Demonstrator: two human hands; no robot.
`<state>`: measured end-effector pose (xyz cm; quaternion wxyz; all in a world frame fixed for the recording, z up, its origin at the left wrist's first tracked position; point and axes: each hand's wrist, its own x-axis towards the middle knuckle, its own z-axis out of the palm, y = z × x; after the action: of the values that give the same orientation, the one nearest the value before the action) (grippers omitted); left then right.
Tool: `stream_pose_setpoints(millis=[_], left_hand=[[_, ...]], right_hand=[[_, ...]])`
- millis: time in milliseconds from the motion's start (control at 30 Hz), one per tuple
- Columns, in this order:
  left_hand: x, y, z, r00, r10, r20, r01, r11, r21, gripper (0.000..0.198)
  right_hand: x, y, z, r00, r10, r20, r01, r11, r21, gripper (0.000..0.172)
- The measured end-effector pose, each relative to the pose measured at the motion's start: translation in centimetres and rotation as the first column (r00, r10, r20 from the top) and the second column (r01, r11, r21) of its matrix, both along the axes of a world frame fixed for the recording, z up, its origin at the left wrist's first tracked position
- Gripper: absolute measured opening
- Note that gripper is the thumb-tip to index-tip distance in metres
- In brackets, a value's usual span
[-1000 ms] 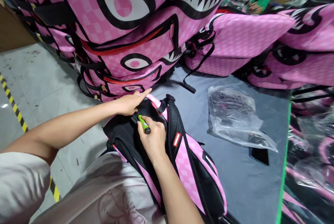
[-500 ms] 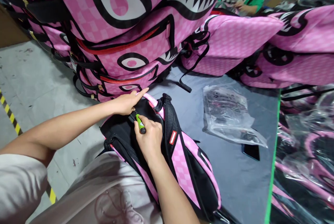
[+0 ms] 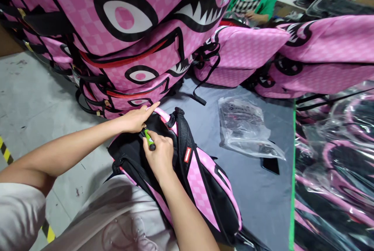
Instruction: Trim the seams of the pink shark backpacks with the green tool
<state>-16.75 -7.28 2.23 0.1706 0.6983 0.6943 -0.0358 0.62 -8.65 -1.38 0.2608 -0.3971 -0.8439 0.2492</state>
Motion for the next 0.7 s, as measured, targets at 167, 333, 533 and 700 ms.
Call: stream_pose_setpoints(millis=[167, 333, 533, 700], left_hand=[[-0.1, 0.1, -0.7, 1.000, 0.002, -0.005, -0.002, 1.000, 0.022, 0.102], [-0.4, 0.3, -1.0, 1.000, 0.014, -0.009, -0.013, 0.999, 0.037, 0.102], [-0.6, 0.1, -1.0, 0.999, 0.002, 0.045, -0.004, 0.999, 0.044, 0.099], [-1.1, 0.7, -1.3, 0.998, -0.012, 0.063, 0.008, 0.999, 0.053, 0.097]], right_hand=[[0.0, -0.1, 0.3, 0.998, -0.025, 0.053, 0.025, 1.000, 0.009, 0.019], [-0.3, 0.1, 0.1, 1.000, -0.007, 0.016, 0.007, 1.000, 0.007, 0.020], [-0.8, -0.5, 0.5, 0.998, -0.043, 0.048, 0.044, 0.999, -0.020, 0.016], [3.8, -0.9, 4.2, 0.987, -0.072, -0.146, 0.085, 0.993, 0.085, 0.008]])
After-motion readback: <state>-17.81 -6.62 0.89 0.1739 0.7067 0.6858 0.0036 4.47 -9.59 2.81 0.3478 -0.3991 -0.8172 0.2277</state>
